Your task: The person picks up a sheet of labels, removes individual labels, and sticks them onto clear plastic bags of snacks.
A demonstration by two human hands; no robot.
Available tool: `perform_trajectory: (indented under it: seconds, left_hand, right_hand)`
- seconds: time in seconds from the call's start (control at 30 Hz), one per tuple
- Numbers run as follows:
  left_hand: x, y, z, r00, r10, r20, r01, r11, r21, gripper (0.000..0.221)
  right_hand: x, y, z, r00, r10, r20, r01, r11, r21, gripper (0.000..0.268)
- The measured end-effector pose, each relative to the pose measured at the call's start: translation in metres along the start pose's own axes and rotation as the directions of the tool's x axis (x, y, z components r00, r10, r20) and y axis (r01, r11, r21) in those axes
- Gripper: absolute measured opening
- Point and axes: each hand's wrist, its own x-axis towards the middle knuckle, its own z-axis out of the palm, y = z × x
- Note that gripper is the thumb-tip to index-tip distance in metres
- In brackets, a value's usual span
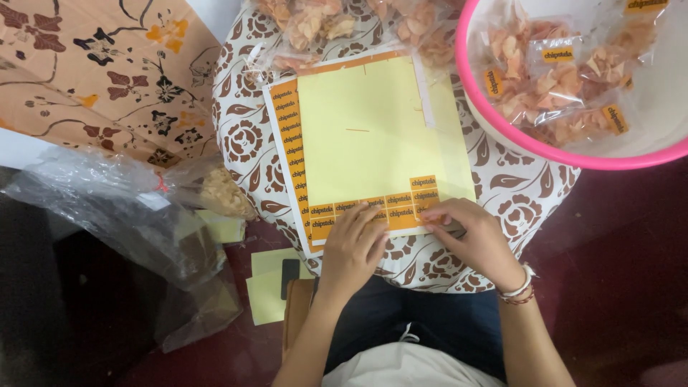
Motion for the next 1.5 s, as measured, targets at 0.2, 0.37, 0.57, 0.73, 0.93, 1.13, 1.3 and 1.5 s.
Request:
perform_trajectory:
  seconds: [0.2,0.37,0.57,0.73,0.93,1.13,1.3,1.5]
  left_hand:
    - [-0.015,0.001,0.004,0.997,0.063,-0.032,-0.06,0.993,0.098,0.012]
    - [-0.02,0.005,0.002,0.998,0.049,-0.03,-0.046,0.994,0.103,0.017]
    - [0.002,0.016,-0.021,0.997,0.069,0.045,-0.072,0.995,0.072,0.013]
    - [0.029,0.025,-0.027,0.99,0.068,0.123,-0.076,0.995,0.061,0.018]
    - [0.098,-0.011,-0.013,0.989,0.084,0.12,-0.095,0.992,0.089,0.03]
    - [0.212,-0.085,0.044,0.952,0.147,0.269,-0.138,0.989,-0.053,0.025]
    - [0.248,-0.155,0.115,0.98,0.17,0.104,-0.174,0.984,0.026,0.015]
    - [0.24,-0.145,0.095,0.961,0.265,-0.079,-0.267,0.964,-0.013,0.019]
  right_hand:
    - [-0.001,-0.001,0.0,1.0,0.02,0.007,-0.02,1.0,0.005,0.018]
    - [-0.003,0.002,0.001,0.998,0.05,-0.03,-0.05,0.999,0.011,0.021]
    - [-0.004,0.029,0.002,0.984,0.007,-0.181,-0.007,1.0,0.006,0.028]
    - [0.015,0.011,-0.013,0.966,-0.109,-0.234,0.089,0.991,-0.095,0.021]
    - [0.048,0.013,0.013,0.954,-0.183,-0.236,0.16,0.98,-0.115,0.026]
    - [0.057,0.042,0.038,0.947,-0.309,-0.087,0.243,0.867,-0.434,0.016]
    - [0.058,0.033,0.033,0.965,-0.26,-0.041,0.211,0.859,-0.467,0.018]
    - [0.059,0.058,0.041,0.942,-0.336,-0.013,0.286,0.819,-0.497,0.02]
